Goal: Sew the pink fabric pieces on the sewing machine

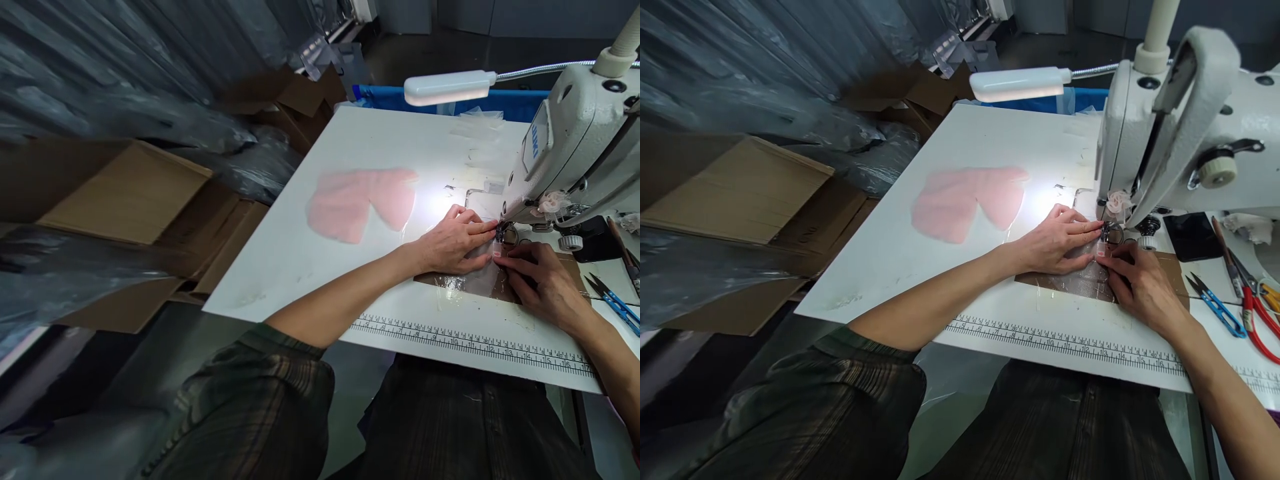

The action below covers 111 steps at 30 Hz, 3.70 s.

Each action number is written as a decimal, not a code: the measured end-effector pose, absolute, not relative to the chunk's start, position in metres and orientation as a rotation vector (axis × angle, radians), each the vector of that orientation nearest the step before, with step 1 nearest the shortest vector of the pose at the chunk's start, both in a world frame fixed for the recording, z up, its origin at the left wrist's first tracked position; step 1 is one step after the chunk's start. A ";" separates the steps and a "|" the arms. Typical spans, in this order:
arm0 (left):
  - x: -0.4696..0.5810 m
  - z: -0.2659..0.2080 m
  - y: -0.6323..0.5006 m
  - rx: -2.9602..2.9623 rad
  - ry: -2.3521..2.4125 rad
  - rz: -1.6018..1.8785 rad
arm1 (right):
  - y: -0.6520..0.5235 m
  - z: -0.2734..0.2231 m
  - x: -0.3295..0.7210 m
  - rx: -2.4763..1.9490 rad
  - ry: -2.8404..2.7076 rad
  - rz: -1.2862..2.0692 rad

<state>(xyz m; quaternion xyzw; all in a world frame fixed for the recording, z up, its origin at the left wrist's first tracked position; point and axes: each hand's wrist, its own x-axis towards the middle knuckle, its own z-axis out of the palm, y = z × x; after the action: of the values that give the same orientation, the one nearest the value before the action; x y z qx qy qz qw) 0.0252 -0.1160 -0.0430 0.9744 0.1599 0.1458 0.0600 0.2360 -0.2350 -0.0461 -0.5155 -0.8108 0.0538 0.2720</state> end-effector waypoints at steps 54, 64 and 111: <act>0.027 -0.053 -0.115 3.062 0.268 0.808 | -0.227 -0.050 0.254 -1.614 -1.762 0.409; 0.022 -0.039 -0.121 3.001 -0.052 0.761 | -0.227 -0.050 0.246 -1.630 -1.694 0.408; 0.020 -0.038 -0.118 3.032 0.119 0.543 | -0.226 -0.038 0.242 -1.636 -2.375 -0.086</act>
<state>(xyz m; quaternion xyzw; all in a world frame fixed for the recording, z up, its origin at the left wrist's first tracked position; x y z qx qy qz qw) 0.0200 -0.1185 -0.0384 0.9832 0.0387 0.1762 0.0297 0.2423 -0.2255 -0.0376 -0.5625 -0.8163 -0.0296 0.1279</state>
